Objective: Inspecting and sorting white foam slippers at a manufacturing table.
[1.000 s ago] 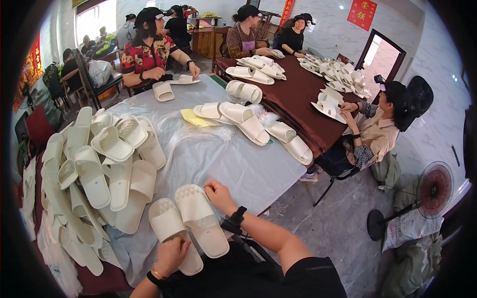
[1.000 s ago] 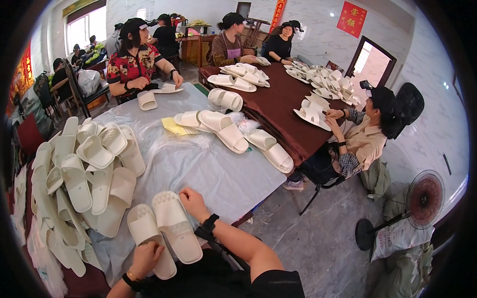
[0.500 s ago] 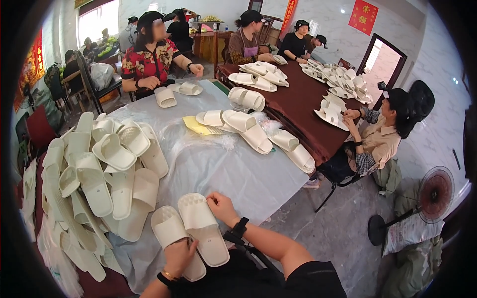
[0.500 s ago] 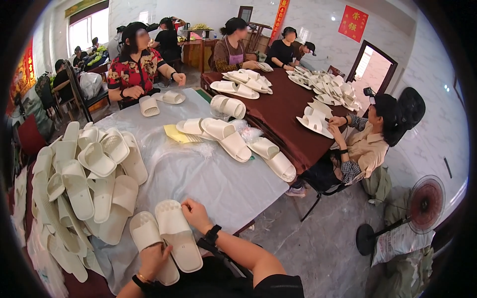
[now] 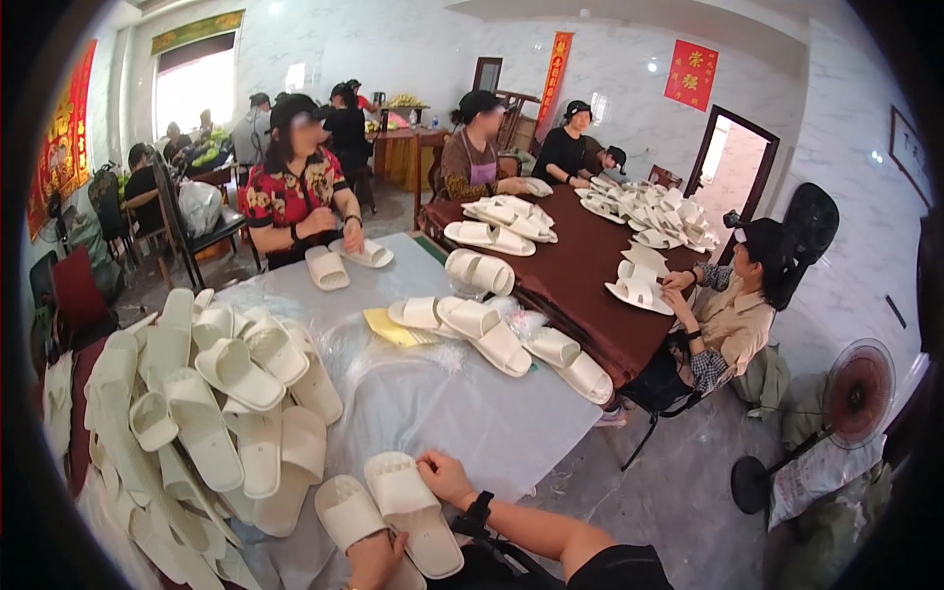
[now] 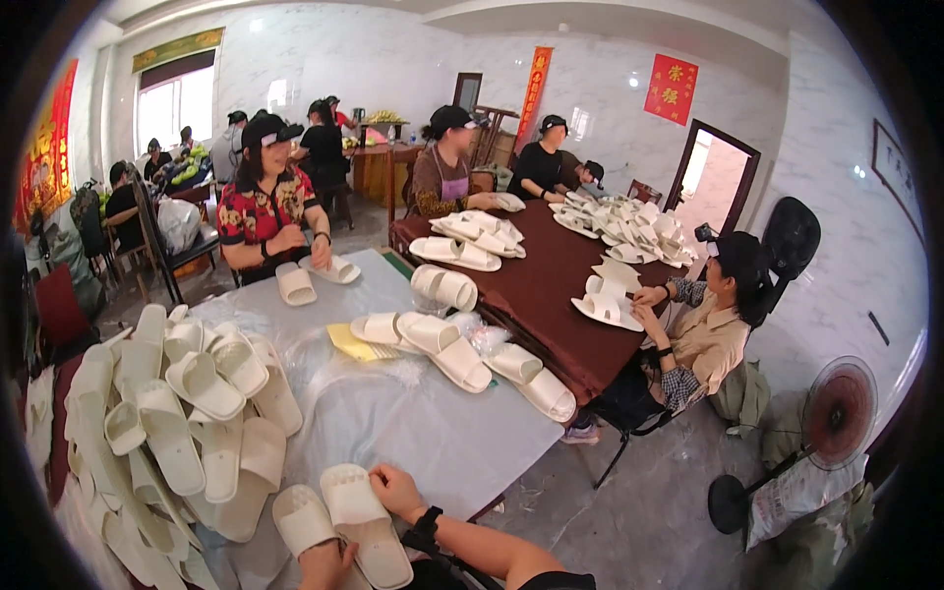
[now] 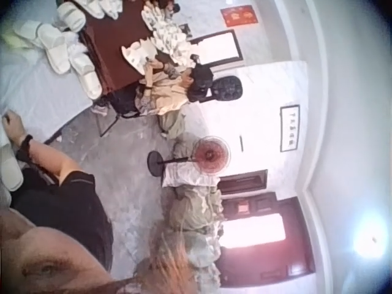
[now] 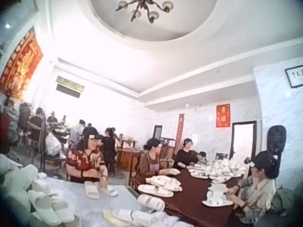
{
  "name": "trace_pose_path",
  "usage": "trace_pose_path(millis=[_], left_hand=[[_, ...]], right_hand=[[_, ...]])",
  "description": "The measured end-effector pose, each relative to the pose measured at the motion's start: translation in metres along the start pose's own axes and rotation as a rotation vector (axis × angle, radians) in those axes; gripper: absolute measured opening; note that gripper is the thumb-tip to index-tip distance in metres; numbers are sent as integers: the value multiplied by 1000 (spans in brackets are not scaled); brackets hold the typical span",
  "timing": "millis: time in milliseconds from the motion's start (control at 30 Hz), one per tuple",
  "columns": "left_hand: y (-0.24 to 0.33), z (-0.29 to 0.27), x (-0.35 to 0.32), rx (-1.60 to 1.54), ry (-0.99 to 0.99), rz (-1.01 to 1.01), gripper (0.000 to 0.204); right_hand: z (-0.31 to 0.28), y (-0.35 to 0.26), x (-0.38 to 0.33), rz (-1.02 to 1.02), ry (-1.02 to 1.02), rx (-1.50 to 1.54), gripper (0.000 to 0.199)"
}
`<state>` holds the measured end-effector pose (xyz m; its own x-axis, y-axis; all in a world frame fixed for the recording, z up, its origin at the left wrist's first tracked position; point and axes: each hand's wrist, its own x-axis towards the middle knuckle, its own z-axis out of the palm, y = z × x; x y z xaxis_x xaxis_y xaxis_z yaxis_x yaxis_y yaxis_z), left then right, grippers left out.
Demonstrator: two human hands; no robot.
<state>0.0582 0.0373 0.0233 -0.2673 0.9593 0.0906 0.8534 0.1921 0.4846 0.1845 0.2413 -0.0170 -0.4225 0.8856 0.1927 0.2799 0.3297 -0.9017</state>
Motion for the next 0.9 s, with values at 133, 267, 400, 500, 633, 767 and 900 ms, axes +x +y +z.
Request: trace_pose_path(millis=[133,267,400,500,633,767,900], left_hand=[[10,-8,3,-79,-63,-17,36],[3,0,6,-125,-147,-59,36],[1,0,5,-153,-181,-77,38],[2,0,4,-201,-97,-29,39],[4,-10,2,-223,-118,-59,38],[5,-12,7,-180,-201,-79,39],[13,-21,9,-205,-239,-93,42]], right_hand=[[-6,-1,-1,35,-5,-3,20],[-4,-1,1,25,-1,17,20],[-5,0,4,7,14,17,20],[-3,3,4,18,2,7,20],[1,-1,3,-7,-4,22,19],[-4,3,0,4,2,-1,19],[-5,16,12,190,-120,239,24]])
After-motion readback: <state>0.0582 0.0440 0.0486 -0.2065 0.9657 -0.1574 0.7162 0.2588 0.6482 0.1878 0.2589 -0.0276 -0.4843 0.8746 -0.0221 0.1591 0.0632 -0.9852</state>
